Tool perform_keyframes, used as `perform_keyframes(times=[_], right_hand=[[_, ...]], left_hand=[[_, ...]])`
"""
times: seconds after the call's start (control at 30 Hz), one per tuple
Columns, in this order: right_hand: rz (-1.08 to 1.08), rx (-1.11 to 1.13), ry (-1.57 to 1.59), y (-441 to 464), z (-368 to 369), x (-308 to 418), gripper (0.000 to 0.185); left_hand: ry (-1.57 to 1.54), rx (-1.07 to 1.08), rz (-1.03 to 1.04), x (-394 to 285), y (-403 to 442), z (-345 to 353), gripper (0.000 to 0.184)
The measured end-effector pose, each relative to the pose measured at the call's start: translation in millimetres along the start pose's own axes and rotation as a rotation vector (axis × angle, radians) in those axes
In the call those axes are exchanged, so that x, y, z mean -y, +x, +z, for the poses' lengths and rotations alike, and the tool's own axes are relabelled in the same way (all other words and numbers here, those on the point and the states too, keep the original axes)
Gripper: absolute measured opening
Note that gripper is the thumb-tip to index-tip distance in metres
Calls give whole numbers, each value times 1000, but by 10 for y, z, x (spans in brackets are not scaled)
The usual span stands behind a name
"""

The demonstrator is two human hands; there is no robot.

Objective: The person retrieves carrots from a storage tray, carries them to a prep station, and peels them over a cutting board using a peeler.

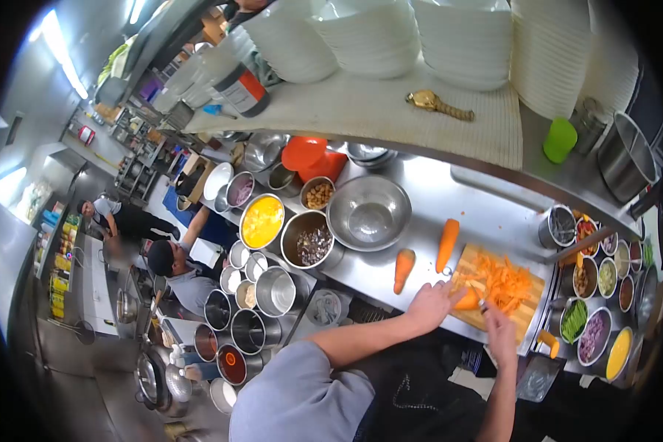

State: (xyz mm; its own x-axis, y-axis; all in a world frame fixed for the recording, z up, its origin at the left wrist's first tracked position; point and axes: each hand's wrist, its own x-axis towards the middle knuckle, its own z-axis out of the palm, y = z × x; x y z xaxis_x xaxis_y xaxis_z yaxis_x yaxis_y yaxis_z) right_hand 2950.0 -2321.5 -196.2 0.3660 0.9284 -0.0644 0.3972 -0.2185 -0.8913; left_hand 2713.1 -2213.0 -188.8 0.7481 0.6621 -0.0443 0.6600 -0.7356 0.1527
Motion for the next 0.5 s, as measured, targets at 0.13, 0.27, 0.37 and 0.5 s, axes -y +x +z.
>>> perform_keyframes(times=[0.13, 0.27, 0.37, 0.5], right_hand=[[60, 96, -246, 54, -105, 98, 35], [72, 109, -120, -145, -33, -161, 34], [132, 115, -198, -77, -35, -103, 34], [45, 128, -135, -184, 193, -474, 37]], left_hand=[[5, 19, -25, -34, -46, 9, 69], [21, -22, -1, -33, -72, 107, 68], [-38, -69, -31, 2, -94, 149, 75], [-363, 190, -114, 167, 44, 450, 82]])
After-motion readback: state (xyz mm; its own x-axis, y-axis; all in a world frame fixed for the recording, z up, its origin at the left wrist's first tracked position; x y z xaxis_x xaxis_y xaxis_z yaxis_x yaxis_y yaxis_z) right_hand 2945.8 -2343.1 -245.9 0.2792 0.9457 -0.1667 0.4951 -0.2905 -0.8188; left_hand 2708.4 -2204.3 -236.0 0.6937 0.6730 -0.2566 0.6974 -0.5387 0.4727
